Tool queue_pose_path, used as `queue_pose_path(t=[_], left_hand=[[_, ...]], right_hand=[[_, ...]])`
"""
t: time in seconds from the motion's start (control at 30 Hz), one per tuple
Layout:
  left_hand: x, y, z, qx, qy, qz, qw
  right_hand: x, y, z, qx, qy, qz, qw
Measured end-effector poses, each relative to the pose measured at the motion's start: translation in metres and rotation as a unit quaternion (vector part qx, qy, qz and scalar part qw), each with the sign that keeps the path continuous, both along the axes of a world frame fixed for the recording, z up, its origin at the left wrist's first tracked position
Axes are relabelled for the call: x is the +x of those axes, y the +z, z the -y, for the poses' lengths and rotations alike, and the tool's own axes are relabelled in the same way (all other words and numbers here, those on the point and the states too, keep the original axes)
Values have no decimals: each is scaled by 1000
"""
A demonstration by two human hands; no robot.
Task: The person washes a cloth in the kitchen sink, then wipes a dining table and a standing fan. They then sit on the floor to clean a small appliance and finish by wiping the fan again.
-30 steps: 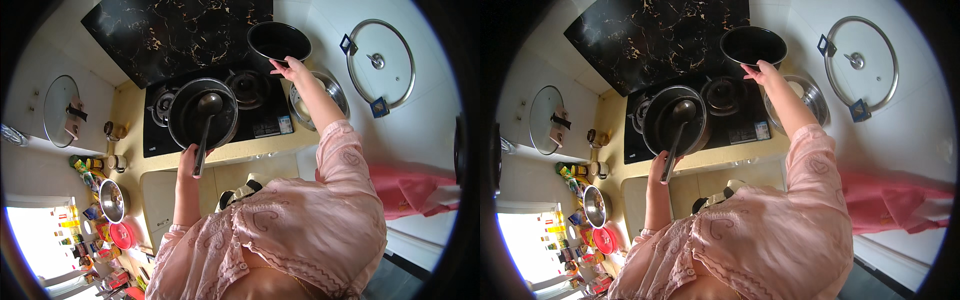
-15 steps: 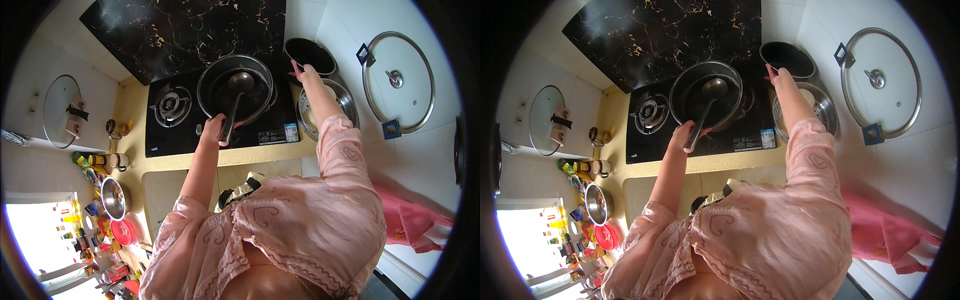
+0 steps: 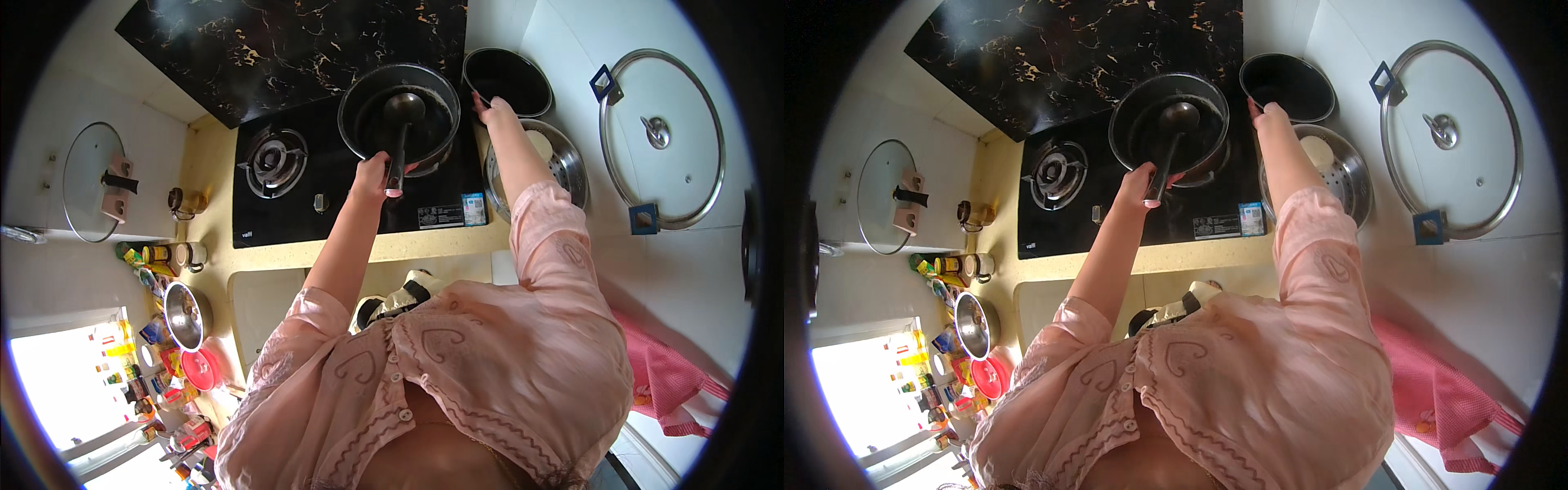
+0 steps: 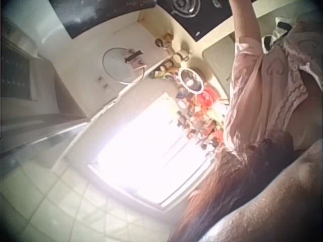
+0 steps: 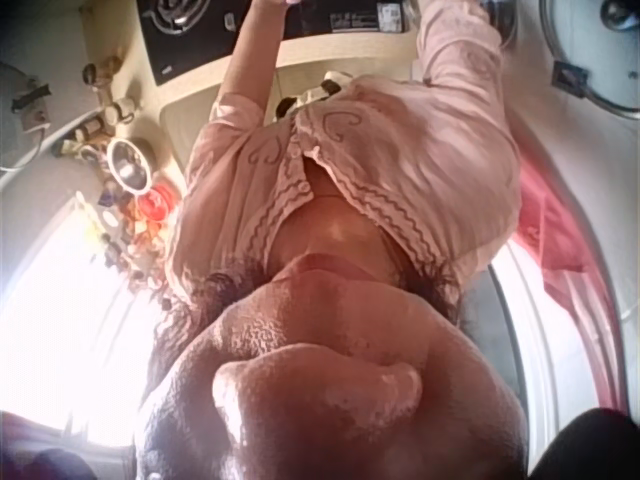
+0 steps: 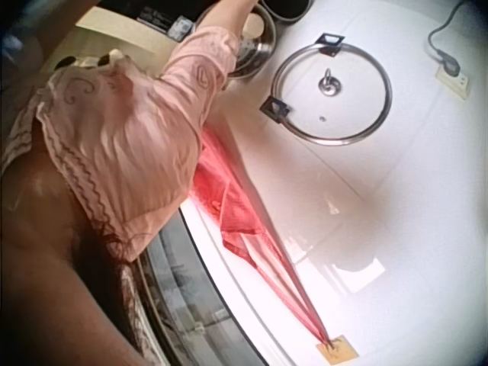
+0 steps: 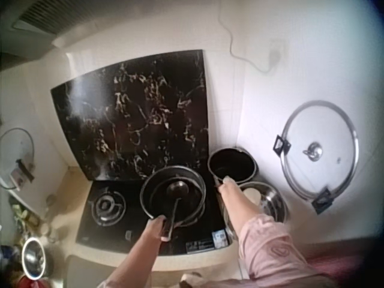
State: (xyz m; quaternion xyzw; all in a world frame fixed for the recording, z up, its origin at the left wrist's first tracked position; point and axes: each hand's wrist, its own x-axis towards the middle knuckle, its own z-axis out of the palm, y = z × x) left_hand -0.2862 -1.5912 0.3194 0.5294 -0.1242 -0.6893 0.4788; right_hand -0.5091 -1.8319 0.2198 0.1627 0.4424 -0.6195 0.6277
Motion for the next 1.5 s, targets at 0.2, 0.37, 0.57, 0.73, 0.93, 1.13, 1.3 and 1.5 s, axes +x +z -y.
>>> queue_pose_path(t=[0.2,0.37,0.57,0.73,0.93,1.13,1.3,1.5], left_hand=[[-15,-15,18,15,64,-15,998],[-18,-39,23,-30,101,-22,994],[-17,-32,-5,-95,55,-99,989],[8,-41,-63,-108,140,-90,980],[74,-39,-211,-110,224,-11,968],[112,-35,-462,-73,443,51,892],[91,-43,-655,-103,625,70,771],[-8,-53,-843,-66,823,94,557]], right_hand=[[7,58,-48,-35,100,-54,993],[8,90,-132,-196,113,-113,967],[15,91,-229,-211,127,-120,962],[42,46,-296,-140,275,-100,946],[138,35,-381,-190,565,-108,795],[253,45,-536,-297,775,-97,549],[306,43,-705,-295,891,-53,340],[297,30,-926,-254,963,83,28]])
